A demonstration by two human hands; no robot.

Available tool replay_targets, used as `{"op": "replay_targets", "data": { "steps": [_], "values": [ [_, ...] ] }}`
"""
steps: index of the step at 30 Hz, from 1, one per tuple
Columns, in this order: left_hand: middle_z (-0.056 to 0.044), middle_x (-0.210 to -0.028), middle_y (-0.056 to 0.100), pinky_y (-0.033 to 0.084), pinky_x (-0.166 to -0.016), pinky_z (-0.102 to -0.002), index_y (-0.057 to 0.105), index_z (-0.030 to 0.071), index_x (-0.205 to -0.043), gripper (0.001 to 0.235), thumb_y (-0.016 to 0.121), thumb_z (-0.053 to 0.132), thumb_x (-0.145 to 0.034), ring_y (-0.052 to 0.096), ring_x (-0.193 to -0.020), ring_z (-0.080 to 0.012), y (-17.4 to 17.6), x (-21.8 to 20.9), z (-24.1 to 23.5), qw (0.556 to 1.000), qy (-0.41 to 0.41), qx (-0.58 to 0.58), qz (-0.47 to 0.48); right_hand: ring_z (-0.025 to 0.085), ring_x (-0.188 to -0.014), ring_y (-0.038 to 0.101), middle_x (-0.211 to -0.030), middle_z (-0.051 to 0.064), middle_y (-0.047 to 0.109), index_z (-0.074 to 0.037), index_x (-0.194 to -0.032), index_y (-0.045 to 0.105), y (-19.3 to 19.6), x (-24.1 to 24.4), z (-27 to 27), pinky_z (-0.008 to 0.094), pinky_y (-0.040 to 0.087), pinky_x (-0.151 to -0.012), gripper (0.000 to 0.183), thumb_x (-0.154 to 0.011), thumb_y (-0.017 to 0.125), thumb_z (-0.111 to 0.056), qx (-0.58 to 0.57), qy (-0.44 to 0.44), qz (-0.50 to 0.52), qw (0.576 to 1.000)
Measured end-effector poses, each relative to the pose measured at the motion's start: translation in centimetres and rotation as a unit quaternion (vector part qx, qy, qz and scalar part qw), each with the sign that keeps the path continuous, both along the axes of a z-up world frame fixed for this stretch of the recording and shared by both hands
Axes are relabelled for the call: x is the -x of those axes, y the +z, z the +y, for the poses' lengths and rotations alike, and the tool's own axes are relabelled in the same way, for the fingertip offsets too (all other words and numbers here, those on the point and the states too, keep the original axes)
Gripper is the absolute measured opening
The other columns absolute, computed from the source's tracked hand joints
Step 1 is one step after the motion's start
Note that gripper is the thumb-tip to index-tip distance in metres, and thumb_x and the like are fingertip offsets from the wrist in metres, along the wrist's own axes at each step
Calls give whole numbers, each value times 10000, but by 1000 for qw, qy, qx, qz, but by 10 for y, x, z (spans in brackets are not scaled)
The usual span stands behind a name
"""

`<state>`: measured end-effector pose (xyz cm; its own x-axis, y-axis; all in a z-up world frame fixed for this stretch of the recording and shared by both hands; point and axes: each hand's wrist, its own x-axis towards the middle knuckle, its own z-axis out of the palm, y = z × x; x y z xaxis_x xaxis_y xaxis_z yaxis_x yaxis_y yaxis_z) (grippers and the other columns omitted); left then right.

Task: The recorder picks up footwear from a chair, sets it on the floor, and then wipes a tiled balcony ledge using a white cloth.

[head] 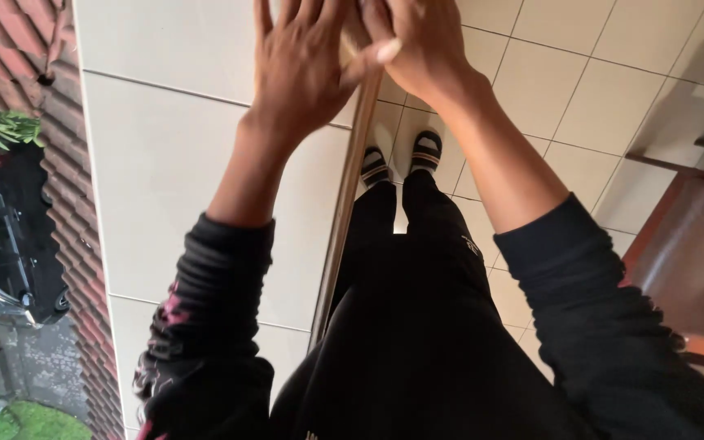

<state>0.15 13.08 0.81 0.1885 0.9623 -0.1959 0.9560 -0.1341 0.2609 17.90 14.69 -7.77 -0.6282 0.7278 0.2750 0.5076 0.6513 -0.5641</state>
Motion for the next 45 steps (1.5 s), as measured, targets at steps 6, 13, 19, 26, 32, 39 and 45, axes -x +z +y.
{"op": "replay_targets", "data": {
  "steps": [6, 13, 19, 26, 32, 39, 45],
  "values": [
    [-168, -1712, 272, 10, -1275, -611, 282, 11, -1639, 1094, 161, 844, -940, 194, -1602, -314, 12, -5, -88, 995, -25, -25, -95, 394, -1580, -86, -1693, 204, -232, -196, -1666, -95, 30, 11, -80, 454, 302, -1387, 908, -1086, 584, -362, 244, -35, 209, 946],
    [-133, -1705, 235, -35, -1247, -629, 247, 46, -1628, 1201, 185, 923, -809, 171, -1588, -300, 7, -15, -224, 997, -20, 77, -21, 502, -1579, -117, -1690, 234, -223, -163, -1669, -116, 2, -3, -181, 610, 173, -1308, 951, -1041, 585, -302, 257, 48, 228, 938],
    [-143, -1718, 196, -48, -1233, -626, 241, 56, -1640, 1101, 91, 860, -903, 146, -1593, -310, -5, -19, -69, 997, -38, 61, 22, 401, -1606, -119, -1697, 175, -264, -187, -1627, -151, -30, 7, -55, 538, 274, -1299, 709, -1184, 371, -371, 317, -17, 241, 917],
    [-118, -1755, 198, -27, -1300, -568, 196, 72, -1680, 1112, 44, 863, -914, 137, -1642, -276, 6, -25, -52, 999, -10, 25, 36, 278, -1592, -124, -1727, 47, -236, -224, -1668, -157, -29, 27, -53, 489, 131, -1375, 754, -1182, 261, -621, 230, -50, 255, 938],
    [-113, -1717, 171, -8, -1286, -539, 183, 110, -1637, 1128, 124, 913, -848, 102, -1596, -281, 9, -22, -244, 992, 35, 121, 18, 516, -1623, -167, -1723, 151, -318, -375, -1657, -208, -11, 1, -213, 739, 197, -1307, 890, -1109, 493, -382, 252, 82, 286, 921],
    [-70, -1710, 178, -38, -1257, -587, 169, 202, -1644, 1072, 85, 904, -839, 121, -1579, -260, 3, -26, -199, 991, 41, 114, 51, 459, -1587, -209, -1674, 189, -343, -375, -1648, -269, -2, -3, -163, 765, 91, -1329, 919, -1102, 465, -458, 201, 111, 219, 948],
    [-80, -1753, 203, -64, -1297, -530, 218, 141, -1680, 1016, 18, 824, -954, 121, -1645, -247, 0, -46, -30, 997, 51, 51, 20, 331, -1664, 91, -1753, 118, 8, -241, -1681, -92, -53, -4, -8, 508, 269, -1328, 790, -1145, 257, -703, 414, 116, 334, 839]
  ]
}}
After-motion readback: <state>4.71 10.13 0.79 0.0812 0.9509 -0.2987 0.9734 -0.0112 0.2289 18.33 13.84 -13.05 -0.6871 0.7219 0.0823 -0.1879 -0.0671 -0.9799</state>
